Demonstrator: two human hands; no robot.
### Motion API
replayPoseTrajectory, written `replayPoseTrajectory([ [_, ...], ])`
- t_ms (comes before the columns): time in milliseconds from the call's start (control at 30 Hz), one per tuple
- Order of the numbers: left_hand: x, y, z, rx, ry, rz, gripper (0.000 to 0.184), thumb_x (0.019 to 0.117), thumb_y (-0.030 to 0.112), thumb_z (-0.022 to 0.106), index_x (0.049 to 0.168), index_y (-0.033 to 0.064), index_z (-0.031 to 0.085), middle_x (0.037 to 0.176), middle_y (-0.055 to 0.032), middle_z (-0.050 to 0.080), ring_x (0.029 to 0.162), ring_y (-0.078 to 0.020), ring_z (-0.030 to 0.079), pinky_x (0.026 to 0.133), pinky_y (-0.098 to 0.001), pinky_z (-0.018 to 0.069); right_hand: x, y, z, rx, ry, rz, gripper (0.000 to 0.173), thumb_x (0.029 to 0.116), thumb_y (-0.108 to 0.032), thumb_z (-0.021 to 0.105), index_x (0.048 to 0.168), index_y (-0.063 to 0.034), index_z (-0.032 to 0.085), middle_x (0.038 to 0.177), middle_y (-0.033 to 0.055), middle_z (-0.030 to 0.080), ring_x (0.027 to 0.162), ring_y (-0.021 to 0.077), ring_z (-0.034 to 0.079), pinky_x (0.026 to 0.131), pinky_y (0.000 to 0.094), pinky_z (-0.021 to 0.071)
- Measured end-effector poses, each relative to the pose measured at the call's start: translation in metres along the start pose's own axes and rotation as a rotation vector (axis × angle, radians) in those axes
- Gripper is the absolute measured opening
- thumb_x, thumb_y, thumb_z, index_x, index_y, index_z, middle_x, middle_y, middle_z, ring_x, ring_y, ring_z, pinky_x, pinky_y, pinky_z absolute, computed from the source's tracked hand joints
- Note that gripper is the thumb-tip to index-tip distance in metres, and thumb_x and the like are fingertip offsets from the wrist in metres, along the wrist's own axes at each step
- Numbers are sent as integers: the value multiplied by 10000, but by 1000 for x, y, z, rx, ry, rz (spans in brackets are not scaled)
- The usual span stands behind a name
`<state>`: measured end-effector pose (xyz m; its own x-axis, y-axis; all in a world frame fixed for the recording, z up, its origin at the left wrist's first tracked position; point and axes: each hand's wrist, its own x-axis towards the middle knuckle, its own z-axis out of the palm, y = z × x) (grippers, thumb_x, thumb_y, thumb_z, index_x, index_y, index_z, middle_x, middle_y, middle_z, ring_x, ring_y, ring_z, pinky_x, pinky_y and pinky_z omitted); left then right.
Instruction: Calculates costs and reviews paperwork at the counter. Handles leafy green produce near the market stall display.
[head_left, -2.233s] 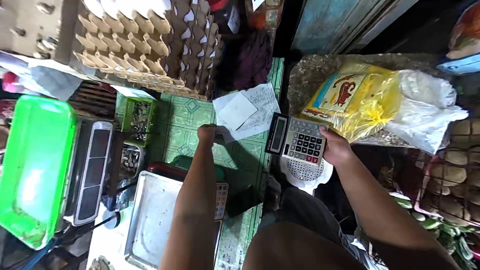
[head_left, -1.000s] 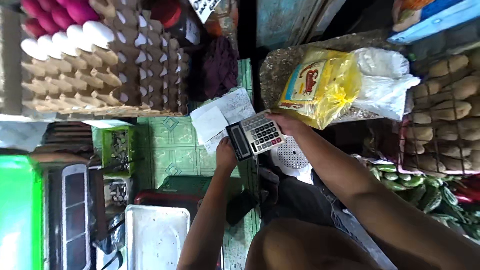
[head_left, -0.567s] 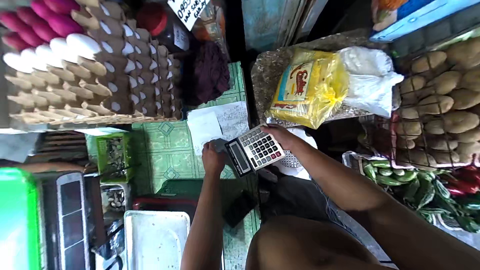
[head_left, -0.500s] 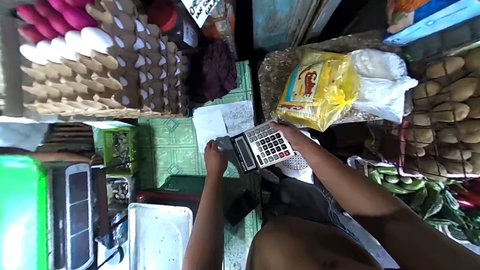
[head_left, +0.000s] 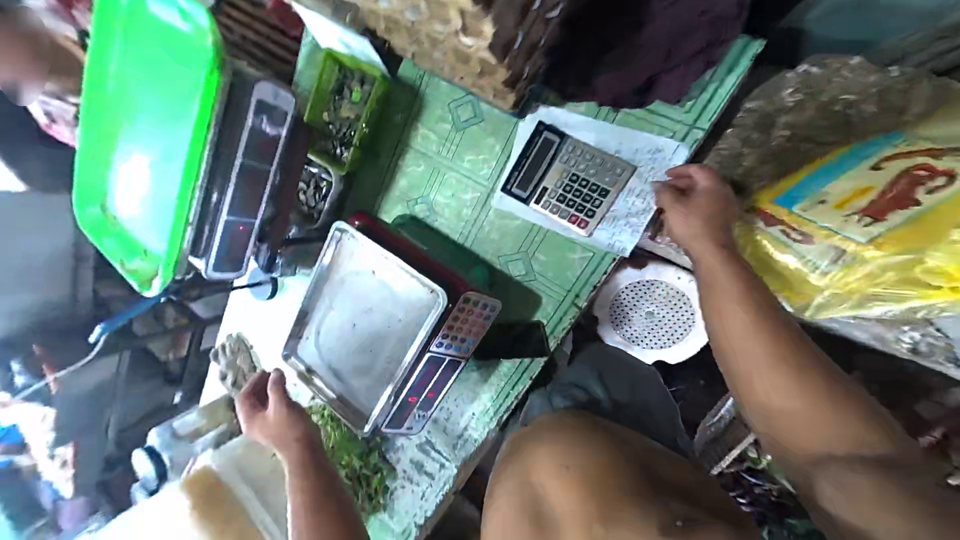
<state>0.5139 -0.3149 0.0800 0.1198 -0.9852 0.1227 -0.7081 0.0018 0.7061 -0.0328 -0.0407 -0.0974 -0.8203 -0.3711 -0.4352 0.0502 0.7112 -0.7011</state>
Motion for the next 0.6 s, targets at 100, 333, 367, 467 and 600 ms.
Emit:
replayPoseTrajectory([
  [100,-22,-72,-10,-261,-53,-459,511,1109,413,341,1505,104,434,1463,-105,540,1285,-191,558,1042,-444,487,-29,14,-3,-24,-86,-20,358,1055,-291,568,1274,-13,619,1131,231,685,974,386,697,876,627,553],
  [333,-60,-65,32,-291,-334,-403,485,1137,290,239,1533,41,368,1387,-154,582,1182,-175,616,974,-375,552,-133,23,70,-343,-771,-248,403,994,-318,646,1309,-67,654,1272,170,669,1172,328,653,1031,556,514],
  [367,-53,-67,44,-292,-342,-385,468,1136,260,242,1522,27,367,1366,-157,584,1153,-161,618,956,-354,555,-147,23,83,-369,-802,-301,431,973,-317,669,1332,-79,648,1326,173,641,1230,347,616,1060,568,487],
  [467,-38,-24,81,-300,-302,-502,404,1130,137,258,1434,-77,415,1258,-241,606,1035,-208,649,863,-346,572,-165,11,109,-436,-827,-350,487,961,-331,682,1386,-102,613,1411,162,587,1345,355,527,1128,563,421],
  [600,-28,12,102,-488,-158,-711,387,1138,262,323,1335,5,536,1121,-161,648,939,-210,634,816,-420,555,-160,-5,114,-494,-846,-323,495,989,-345,660,1403,-84,589,1392,185,592,1316,380,548,1105,594,430],
])
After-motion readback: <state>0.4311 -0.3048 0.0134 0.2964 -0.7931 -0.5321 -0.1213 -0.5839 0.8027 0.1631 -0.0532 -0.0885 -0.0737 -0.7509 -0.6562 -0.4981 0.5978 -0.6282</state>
